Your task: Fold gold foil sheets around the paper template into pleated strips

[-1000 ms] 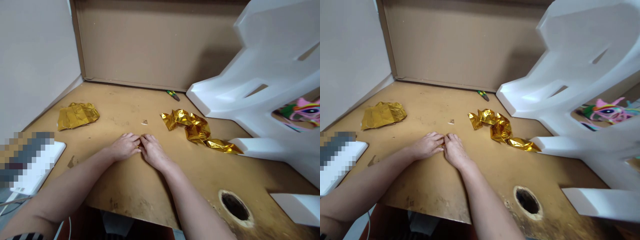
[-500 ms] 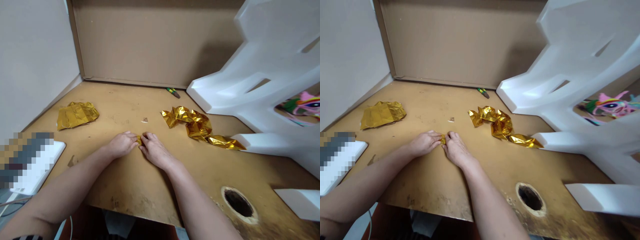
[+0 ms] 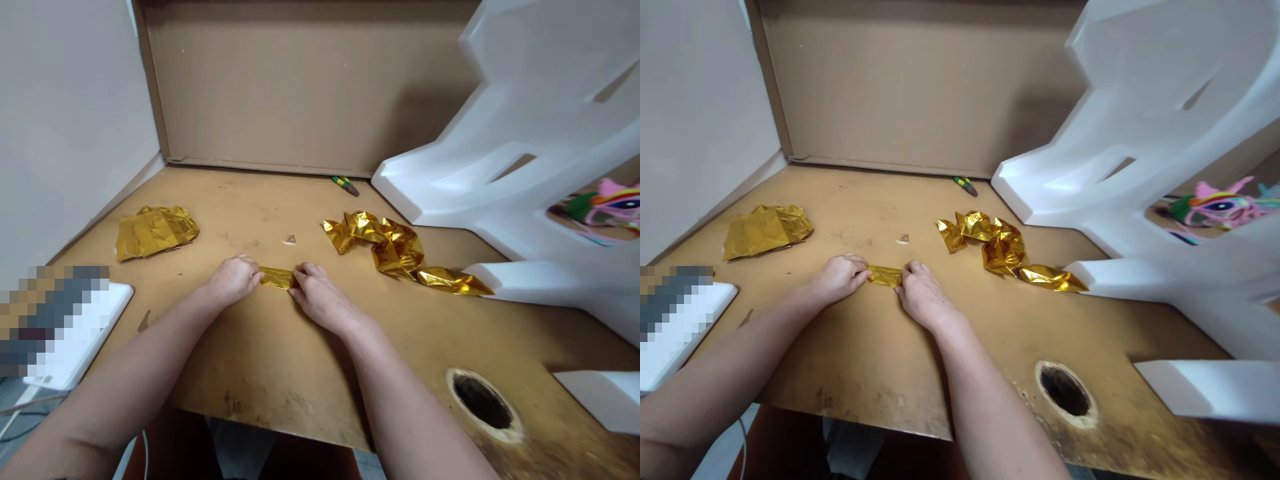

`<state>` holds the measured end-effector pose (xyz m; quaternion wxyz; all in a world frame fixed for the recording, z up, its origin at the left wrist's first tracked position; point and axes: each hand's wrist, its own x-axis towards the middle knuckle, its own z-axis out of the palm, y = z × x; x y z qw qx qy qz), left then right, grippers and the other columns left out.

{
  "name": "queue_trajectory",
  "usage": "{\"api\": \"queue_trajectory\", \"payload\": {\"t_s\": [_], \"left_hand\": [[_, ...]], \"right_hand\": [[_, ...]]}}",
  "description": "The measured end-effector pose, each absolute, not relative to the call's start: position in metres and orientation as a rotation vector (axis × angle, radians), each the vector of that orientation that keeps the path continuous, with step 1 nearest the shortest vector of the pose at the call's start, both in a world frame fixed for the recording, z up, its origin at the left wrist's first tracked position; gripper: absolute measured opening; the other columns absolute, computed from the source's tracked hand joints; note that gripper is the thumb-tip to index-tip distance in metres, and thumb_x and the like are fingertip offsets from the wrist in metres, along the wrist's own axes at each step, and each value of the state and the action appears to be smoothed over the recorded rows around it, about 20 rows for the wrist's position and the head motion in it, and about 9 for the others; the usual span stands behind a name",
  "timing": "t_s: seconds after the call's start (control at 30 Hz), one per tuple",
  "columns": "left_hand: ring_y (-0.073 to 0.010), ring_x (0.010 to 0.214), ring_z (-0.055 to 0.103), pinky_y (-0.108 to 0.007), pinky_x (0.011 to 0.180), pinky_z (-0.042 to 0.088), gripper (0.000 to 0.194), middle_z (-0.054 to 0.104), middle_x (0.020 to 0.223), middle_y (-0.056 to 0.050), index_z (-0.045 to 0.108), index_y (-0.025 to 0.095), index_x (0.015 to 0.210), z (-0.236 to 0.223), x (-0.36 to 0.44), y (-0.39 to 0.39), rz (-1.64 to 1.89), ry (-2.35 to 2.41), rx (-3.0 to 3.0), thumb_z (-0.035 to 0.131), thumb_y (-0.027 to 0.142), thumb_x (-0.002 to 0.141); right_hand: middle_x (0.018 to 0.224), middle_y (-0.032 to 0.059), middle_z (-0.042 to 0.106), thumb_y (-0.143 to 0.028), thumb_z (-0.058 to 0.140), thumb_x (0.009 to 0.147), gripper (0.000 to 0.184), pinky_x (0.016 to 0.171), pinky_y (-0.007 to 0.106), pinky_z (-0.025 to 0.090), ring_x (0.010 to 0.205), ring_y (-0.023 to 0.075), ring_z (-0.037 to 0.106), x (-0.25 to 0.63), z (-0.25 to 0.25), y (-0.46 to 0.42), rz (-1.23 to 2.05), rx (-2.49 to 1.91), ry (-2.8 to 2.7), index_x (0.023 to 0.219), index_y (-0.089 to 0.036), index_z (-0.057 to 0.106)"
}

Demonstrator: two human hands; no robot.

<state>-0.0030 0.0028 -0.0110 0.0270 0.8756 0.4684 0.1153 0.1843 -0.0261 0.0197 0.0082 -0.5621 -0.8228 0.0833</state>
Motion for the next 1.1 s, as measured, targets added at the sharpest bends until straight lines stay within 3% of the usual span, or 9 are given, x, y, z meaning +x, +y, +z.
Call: {"api": "queue_trajectory", "payload": {"t_s": [0.3,0.67,1.1], "left_hand": [[-0.0209,0.091,0.057,-0.031,0.082,0.048,0.016,0.064,0.091,-0.009,0.063,0.013,0.084,-0.013,0.006,-0.003,0.4,1.461,2.735,0.05,0.021,0.086],[-0.0212,0.099,0.05,-0.034,0.089,0.044,0.025,0.058,0.103,-0.009,0.057,0.013,0.108,-0.013,0.013,-0.007,0.389,1.292,2.779,0.044,0.025,0.09],[-0.0195,0.098,0.05,-0.03,0.088,0.044,0.018,0.055,0.101,-0.008,0.058,0.014,0.1,-0.013,0.019,-0.006,0.358,1.275,2.754,0.047,0.021,0.088]], "right_hand": [[0.113,0.0145,0.055,-0.023,0.048,0.086,0.024,0.092,0.031,0.039,0.105,0.0241,0.05,0.181,0.023,-0.027,0.191,-1.8,-2.604,0.102,-0.011,0.062],[0.112,0.015,0.055,-0.024,0.048,0.086,0.026,0.09,0.032,0.04,0.106,0.0245,0.049,0.181,0.023,-0.027,0.16,-1.813,-2.602,0.103,-0.011,0.062],[0.103,0.0156,0.057,-0.023,0.046,0.087,0.023,0.087,0.034,0.041,0.1,0.0251,0.051,0.179,0.017,-0.028,0.074,-1.732,-2.575,0.097,-0.012,0.064]]}}
